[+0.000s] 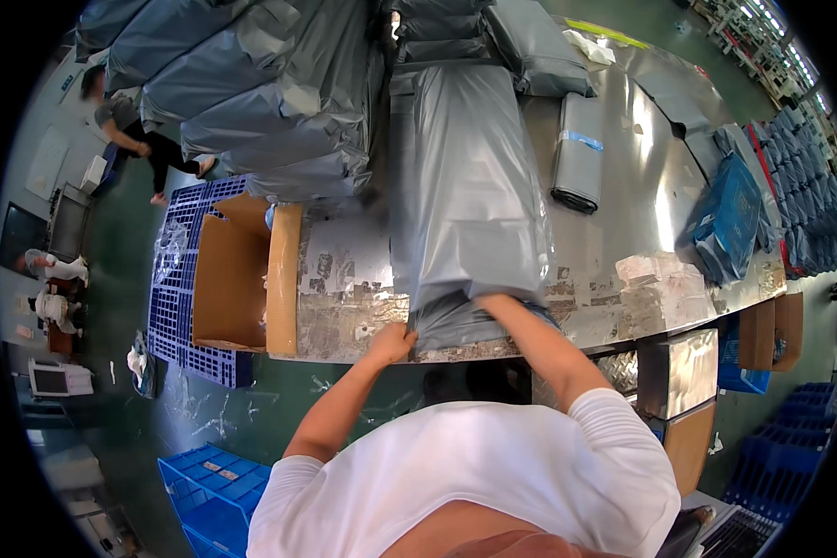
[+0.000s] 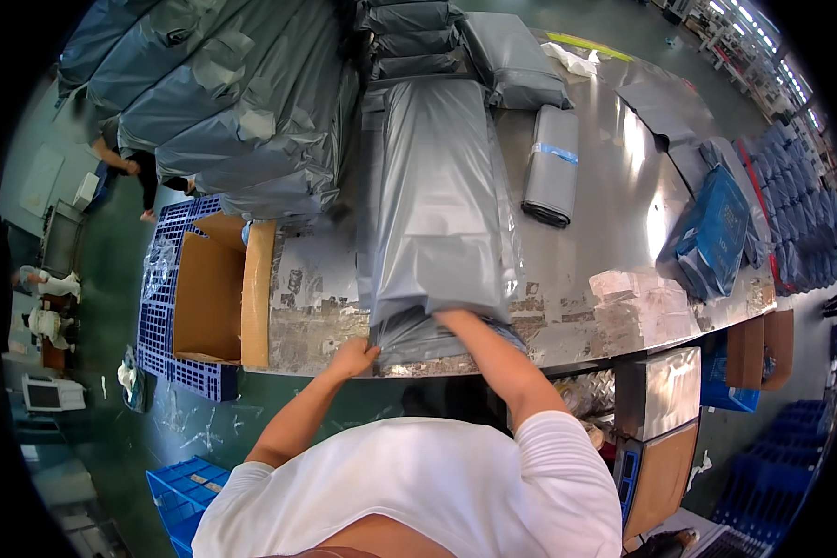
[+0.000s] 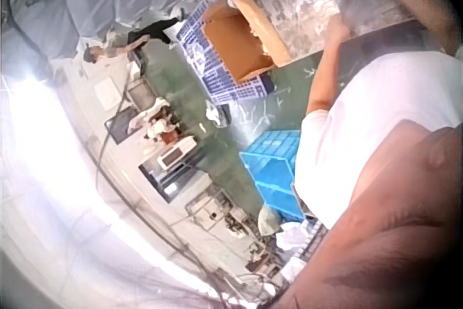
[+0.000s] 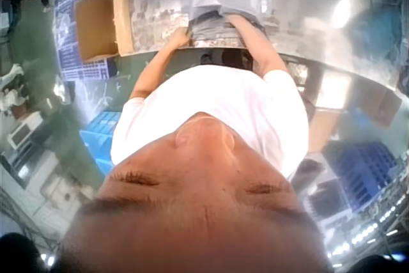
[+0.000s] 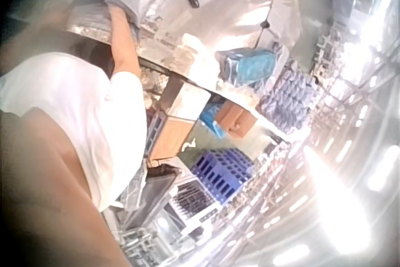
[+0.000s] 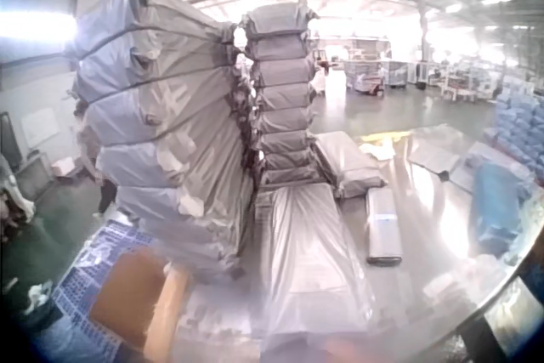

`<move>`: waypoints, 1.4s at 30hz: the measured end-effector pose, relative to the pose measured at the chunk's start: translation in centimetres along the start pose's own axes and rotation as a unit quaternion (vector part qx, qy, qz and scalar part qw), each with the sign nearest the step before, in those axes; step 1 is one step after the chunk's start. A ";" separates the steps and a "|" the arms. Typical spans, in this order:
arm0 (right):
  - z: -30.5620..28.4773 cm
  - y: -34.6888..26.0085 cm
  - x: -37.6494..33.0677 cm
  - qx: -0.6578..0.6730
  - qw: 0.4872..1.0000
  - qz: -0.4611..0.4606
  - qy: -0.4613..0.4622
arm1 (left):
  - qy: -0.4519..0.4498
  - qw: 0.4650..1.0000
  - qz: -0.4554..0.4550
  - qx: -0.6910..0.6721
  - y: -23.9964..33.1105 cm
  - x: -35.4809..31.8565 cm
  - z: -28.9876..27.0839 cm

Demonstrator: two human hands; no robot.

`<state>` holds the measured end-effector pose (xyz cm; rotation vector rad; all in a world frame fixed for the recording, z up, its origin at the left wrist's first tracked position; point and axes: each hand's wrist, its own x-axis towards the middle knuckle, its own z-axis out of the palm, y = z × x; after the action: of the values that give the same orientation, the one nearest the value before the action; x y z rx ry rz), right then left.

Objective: The person retrieves a blue plastic crate and places it on a pallet, then repeatedly picks up folded gray items, inserts them into blue plastic bags, and stacks the sealed bags on a metal table.

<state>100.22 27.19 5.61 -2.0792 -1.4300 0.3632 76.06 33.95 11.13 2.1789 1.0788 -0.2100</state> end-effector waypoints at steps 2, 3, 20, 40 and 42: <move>-1.6 1.7 1.8 -0.075 0.997 -0.027 0.016 | -0.001 0.996 0.000 -0.088 -1.4 0.9 0.3; -2.1 1.9 2.1 -0.106 0.993 -0.047 0.028 | 0.000 0.992 -0.022 -0.127 -2.8 1.4 1.2; 2.1 -11.4 -6.6 0.264 0.963 -0.053 0.024 | -0.055 0.862 -0.054 -0.501 -1.7 -1.9 1.9; -19.5 3.9 -12.7 -0.319 0.935 -0.154 0.036 | 0.220 0.878 0.346 0.246 -0.7 -0.5 -7.2; -19.8 2.6 -9.8 -0.319 0.899 -0.299 -0.023 | 0.112 0.761 0.520 0.371 -0.3 1.8 -8.0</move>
<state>108.81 11.41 18.76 -1.9304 -2.3433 -0.3614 75.80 40.42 16.21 3.2254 -0.3623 0.1856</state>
